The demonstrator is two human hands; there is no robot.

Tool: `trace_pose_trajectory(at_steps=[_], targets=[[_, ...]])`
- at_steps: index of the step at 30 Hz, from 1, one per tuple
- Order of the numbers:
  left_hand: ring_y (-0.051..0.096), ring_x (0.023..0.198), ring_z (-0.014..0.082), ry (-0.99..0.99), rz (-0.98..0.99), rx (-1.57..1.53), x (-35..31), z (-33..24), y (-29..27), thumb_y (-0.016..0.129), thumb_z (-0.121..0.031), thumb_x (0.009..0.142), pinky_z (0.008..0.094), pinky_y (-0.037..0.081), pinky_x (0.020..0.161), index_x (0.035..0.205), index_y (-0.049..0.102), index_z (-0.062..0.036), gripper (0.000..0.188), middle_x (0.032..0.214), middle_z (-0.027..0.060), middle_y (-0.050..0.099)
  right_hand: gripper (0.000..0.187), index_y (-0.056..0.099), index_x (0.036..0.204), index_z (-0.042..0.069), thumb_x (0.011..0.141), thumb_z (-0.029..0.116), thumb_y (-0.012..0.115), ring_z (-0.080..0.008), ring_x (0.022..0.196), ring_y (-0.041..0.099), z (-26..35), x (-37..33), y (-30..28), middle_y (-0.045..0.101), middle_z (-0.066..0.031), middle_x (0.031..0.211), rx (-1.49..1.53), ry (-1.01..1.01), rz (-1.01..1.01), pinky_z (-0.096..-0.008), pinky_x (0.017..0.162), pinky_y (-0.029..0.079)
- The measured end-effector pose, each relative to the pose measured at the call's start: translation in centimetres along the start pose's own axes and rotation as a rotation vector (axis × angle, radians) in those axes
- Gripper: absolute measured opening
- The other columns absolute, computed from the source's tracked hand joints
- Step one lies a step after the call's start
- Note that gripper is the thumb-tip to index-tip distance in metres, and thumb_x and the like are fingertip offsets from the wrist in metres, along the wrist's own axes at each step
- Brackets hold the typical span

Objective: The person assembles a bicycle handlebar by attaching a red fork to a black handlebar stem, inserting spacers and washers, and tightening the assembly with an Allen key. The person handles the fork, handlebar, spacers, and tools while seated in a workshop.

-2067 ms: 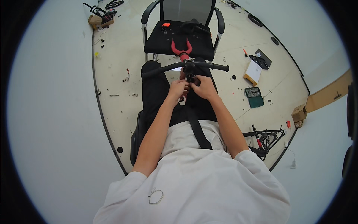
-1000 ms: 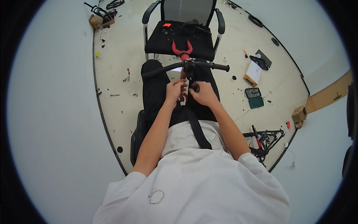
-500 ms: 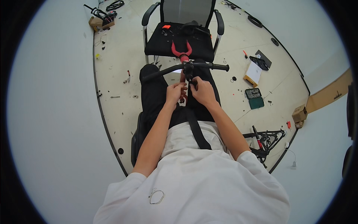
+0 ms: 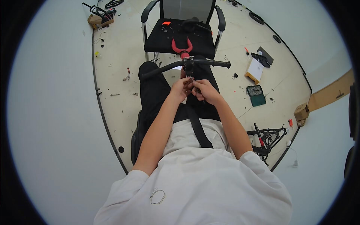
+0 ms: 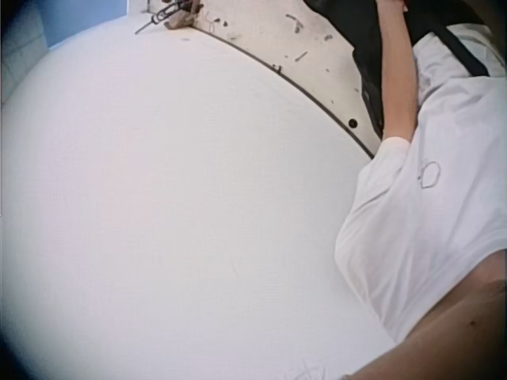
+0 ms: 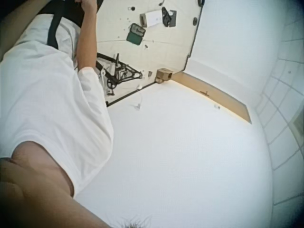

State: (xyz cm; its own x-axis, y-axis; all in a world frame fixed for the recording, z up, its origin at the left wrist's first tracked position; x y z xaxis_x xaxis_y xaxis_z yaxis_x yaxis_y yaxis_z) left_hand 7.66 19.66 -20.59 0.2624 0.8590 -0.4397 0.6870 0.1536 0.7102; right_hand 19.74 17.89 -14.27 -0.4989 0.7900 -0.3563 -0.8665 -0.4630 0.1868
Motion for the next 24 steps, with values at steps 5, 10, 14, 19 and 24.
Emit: trace_pose_trajectory(at_steps=[5, 10, 14, 19, 24], targets=[[0.055, 0.067, 0.0205, -0.066, -0.117, 0.081, 0.0, 0.1, -0.4, 0.065, -0.029, 0.09, 0.035, 0.042, 0.066, 0.094, 0.068, -0.0094, 0.02, 0.08, 0.002, 0.066, 0.026, 0.056, 0.096, -0.002, 0.102, 0.018, 0.042, -0.0078, 0.045, 0.037, -0.2, 0.9, -0.5, 0.055, -0.0063, 0.066, -0.042, 0.035, -0.035, -0.0239, 0.041, 0.026], [0.053, 0.064, 0.0215, -0.041, -0.025, 0.091, 0.8, 0.1, -1.4, 0.065, -0.029, 0.089, 0.0352, 0.041, 0.064, 0.089, 0.066, -0.0102, 0.018, 0.075, 0.0026, 0.064, 0.026, 0.057, 0.097, -0.001, 0.103, 0.018, 0.041, -0.0073, 0.045, 0.035, -0.5, 1.0, 0.1, 0.056, -0.0076, 0.067, 0.038, 0.027, -0.047, -0.0234, 0.041, 0.024], [0.048, 0.054, 0.0196, -0.05, 0.067, 0.103, 0.5, 0.2, -0.2, 0.06, -0.027, 0.09, 0.034, 0.042, 0.061, 0.088, 0.062, -0.0101, 0.017, 0.062, -0.0008, 0.054, 0.028, 0.057, 0.099, -0.002, 0.104, 0.019, 0.039, -0.0085, 0.046, 0.043, -1.0, 1.5, 0.4, 0.062, -0.0106, 0.072, 0.24, 0.009, -0.103, -0.023, 0.04, 0.035], [0.041, 0.046, 0.0102, -0.114, 0.206, 0.05, -0.5, -0.6, 1.1, 0.053, -0.023, 0.095, 0.0268, 0.04, 0.049, 0.09, 0.059, -0.0099, 0.015, 0.055, -0.0079, 0.039, 0.034, 0.056, 0.107, -0.004, 0.105, 0.023, 0.037, -0.0156, 0.063, 0.065, -1.1, 1.6, 0.8, 0.067, -0.0115, 0.083, 0.353, 0.073, -0.201, -0.0261, 0.06, 0.058], [0.04, 0.045, 0.0078, -0.133, 0.176, 0.059, -1.0, -0.5, 1.4, 0.057, -0.021, 0.096, 0.0244, 0.035, 0.041, 0.085, 0.057, -0.0102, 0.016, 0.057, -0.008, 0.041, 0.035, 0.058, 0.107, -0.002, 0.105, 0.026, 0.038, -0.0196, 0.078, 0.071, -1.3, 1.5, 0.7, 0.07, -0.014, 0.094, 0.374, 0.067, -0.18, -0.0298, 0.071, 0.062]])
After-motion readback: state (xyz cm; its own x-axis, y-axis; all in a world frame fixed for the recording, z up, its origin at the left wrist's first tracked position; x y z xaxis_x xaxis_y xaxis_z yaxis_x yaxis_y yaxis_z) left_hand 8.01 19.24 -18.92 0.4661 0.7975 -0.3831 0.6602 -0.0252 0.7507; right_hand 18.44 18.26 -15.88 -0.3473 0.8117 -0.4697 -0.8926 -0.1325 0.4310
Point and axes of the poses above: each hand's wrist, its own x-axis towards the middle knuckle, its own y-axis out of the palm, z = x × y, the point moved 5 cm from there along x, towards the middle knuckle
